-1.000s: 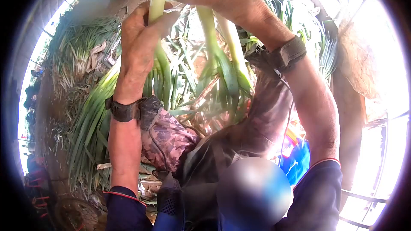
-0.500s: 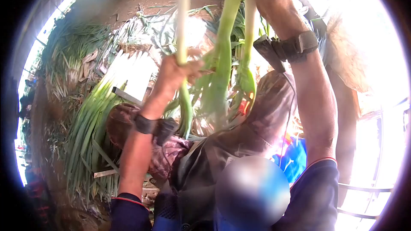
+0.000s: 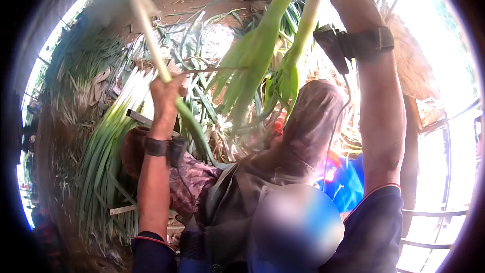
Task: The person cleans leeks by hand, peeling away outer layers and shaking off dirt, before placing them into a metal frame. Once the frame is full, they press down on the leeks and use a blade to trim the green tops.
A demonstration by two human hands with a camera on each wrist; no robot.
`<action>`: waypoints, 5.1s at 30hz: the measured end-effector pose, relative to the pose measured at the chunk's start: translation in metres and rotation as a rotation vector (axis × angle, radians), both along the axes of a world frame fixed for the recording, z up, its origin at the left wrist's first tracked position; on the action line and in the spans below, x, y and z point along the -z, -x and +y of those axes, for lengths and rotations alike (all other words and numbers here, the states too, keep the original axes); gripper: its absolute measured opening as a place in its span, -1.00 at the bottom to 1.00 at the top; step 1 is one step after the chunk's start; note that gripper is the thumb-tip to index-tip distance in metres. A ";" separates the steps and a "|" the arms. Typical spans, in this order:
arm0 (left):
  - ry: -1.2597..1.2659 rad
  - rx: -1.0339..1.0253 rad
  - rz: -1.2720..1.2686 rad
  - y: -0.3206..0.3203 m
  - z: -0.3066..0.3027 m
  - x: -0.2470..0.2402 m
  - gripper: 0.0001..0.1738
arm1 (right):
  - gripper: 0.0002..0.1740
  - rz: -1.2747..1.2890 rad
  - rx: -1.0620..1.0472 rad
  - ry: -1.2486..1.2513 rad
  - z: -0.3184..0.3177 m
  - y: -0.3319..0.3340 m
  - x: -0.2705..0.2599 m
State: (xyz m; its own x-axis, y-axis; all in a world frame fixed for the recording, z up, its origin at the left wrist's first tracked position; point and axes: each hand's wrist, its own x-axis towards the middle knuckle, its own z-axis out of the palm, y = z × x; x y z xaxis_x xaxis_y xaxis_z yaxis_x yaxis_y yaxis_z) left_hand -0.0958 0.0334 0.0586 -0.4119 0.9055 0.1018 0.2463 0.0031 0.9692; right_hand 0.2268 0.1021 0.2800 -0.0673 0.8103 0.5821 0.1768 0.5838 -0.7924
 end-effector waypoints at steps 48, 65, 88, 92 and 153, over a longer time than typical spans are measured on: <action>-0.041 0.690 0.019 -0.036 -0.005 -0.100 -0.70 | -0.28 0.204 -0.880 -0.116 0.011 0.143 0.058; -0.228 0.559 0.087 0.020 -0.010 -0.102 -0.83 | -0.57 -0.931 -0.809 0.095 0.011 0.125 0.193; -0.293 0.122 0.152 0.040 -0.007 -0.107 -0.79 | -0.60 -0.973 -0.441 0.204 -0.017 0.131 0.222; -0.289 0.110 0.124 0.032 -0.007 -0.107 -0.78 | -0.62 -0.237 -0.181 -0.338 -0.002 0.172 0.200; -0.317 0.199 -0.034 0.044 -0.019 -0.108 -0.68 | -0.67 -0.593 -0.096 -0.196 -0.047 0.157 0.233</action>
State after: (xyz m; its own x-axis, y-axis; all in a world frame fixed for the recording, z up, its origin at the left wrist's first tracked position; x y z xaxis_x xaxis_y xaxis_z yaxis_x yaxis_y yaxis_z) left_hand -0.1402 0.0146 0.1662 -0.2392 0.8939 0.3792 0.1796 -0.3430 0.9220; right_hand 0.0695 0.0554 0.0472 -0.4912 0.6664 0.5609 0.4926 0.7436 -0.4521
